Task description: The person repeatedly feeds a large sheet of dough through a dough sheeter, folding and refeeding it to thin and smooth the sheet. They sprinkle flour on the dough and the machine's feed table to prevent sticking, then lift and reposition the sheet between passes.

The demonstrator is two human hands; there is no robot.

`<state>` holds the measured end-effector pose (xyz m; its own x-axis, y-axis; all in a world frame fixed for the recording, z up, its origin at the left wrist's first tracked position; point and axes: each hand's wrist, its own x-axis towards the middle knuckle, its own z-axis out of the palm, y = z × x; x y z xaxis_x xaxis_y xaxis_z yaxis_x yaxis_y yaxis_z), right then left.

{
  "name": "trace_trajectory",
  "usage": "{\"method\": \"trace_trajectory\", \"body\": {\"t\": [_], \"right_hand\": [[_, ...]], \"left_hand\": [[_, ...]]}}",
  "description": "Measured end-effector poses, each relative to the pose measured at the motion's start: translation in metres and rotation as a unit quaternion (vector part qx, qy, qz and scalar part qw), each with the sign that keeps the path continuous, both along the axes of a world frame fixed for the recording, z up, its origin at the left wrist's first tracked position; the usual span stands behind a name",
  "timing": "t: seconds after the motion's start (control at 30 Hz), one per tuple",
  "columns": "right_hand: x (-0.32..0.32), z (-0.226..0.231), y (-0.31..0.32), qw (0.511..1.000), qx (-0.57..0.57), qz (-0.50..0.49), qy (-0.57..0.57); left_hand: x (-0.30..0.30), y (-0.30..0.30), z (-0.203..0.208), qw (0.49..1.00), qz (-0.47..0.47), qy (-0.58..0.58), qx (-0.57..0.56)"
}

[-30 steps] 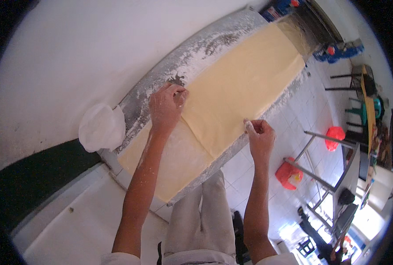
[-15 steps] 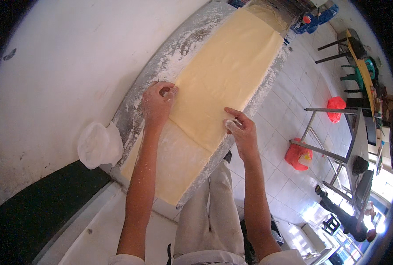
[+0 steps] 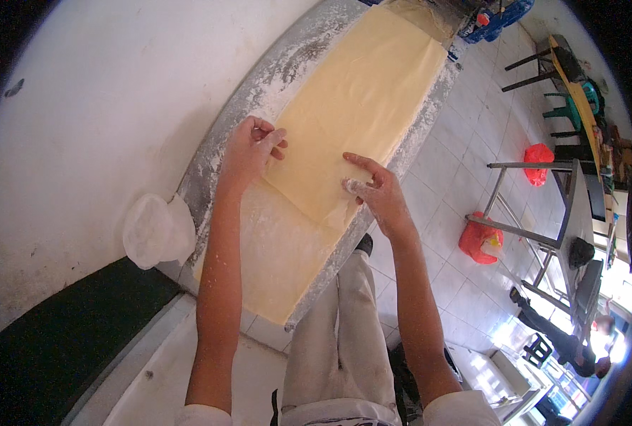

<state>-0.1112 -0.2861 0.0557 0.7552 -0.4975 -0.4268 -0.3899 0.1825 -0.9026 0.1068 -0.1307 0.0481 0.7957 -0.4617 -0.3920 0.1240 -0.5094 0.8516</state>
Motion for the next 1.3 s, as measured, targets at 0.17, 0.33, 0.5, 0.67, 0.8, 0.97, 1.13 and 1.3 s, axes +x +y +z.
{"method": "trace_trajectory", "body": {"t": [0.17, 0.33, 0.5, 0.67, 0.8, 0.97, 1.13, 1.3], "right_hand": [[0.009, 0.010, -0.002, 0.998, -0.045, 0.024, 0.040], [0.000, -0.005, 0.000, 0.997, -0.074, 0.017, 0.008], [-0.005, -0.016, -0.003, 0.994, -0.101, -0.014, 0.028], [0.003, -0.005, 0.002, 0.992, -0.123, -0.017, 0.023], [0.001, 0.011, 0.008, 0.999, -0.037, 0.011, -0.015], [-0.033, 0.039, 0.043, 0.991, -0.013, 0.134, -0.001], [-0.042, 0.038, 0.050, 0.976, -0.041, 0.212, -0.003], [-0.044, 0.035, 0.060, 0.980, 0.182, 0.078, -0.010]], "left_hand": [[0.012, -0.013, -0.013, 0.952, -0.057, -0.241, 0.182], [0.014, -0.013, -0.027, 0.952, -0.062, -0.271, 0.127], [0.003, -0.016, -0.012, 0.949, -0.047, -0.286, 0.126], [0.013, -0.022, -0.006, 1.000, 0.015, -0.016, 0.006], [0.027, -0.010, 0.009, 0.995, -0.090, 0.000, 0.048], [0.023, 0.069, 0.038, 0.979, -0.188, -0.008, 0.072], [-0.001, 0.076, 0.046, 0.984, -0.134, 0.103, 0.059], [0.000, 0.079, 0.024, 0.978, -0.179, 0.075, 0.080]]}}
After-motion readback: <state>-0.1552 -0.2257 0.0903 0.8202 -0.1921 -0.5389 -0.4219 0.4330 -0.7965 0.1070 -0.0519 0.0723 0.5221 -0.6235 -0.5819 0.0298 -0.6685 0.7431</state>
